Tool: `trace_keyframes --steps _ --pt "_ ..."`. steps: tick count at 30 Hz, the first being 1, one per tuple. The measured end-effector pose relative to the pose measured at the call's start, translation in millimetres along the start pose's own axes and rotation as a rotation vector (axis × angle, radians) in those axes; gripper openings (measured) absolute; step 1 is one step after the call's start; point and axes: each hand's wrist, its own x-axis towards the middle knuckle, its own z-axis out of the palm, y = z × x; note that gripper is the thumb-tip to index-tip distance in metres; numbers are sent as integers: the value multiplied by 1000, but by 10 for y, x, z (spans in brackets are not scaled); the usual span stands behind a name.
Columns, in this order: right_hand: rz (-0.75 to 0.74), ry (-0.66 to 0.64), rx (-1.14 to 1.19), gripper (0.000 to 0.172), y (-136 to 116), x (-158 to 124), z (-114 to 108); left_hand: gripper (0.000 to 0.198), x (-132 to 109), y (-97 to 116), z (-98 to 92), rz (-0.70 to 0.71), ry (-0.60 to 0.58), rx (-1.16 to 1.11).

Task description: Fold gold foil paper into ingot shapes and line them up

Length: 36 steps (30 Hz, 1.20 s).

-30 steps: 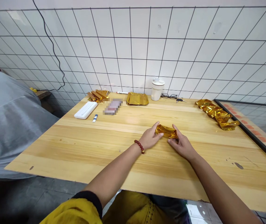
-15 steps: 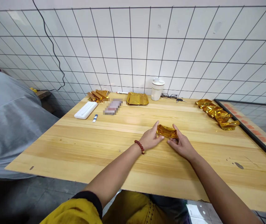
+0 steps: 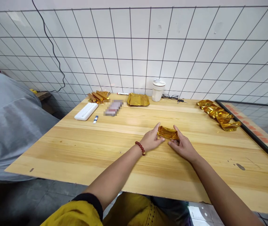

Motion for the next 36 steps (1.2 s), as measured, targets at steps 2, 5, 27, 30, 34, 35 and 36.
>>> trace_keyframes --steps 2,5,27,30,34,35,36 --pt "-9 0 -1 86 19 -2 3 86 2 -2 2 -2 7 -14" --pt "-20 -1 8 87 71 0 17 85 6 -2 3 -7 12 -38" --pt "-67 -20 -45 83 43 5 -3 85 18 3 10 -31 8 -77" --pt "-67 -16 -38 82 63 8 1 84 15 14 8 -33 13 -83" --pt "-59 -18 -21 81 88 8 6 84 10 22 7 -30 16 -93" --pt "-56 -21 -18 81 88 7 6 84 10 21 8 -31 16 -96" --pt "-52 -24 -15 81 86 7 6 84 10 20 9 -32 16 -98"
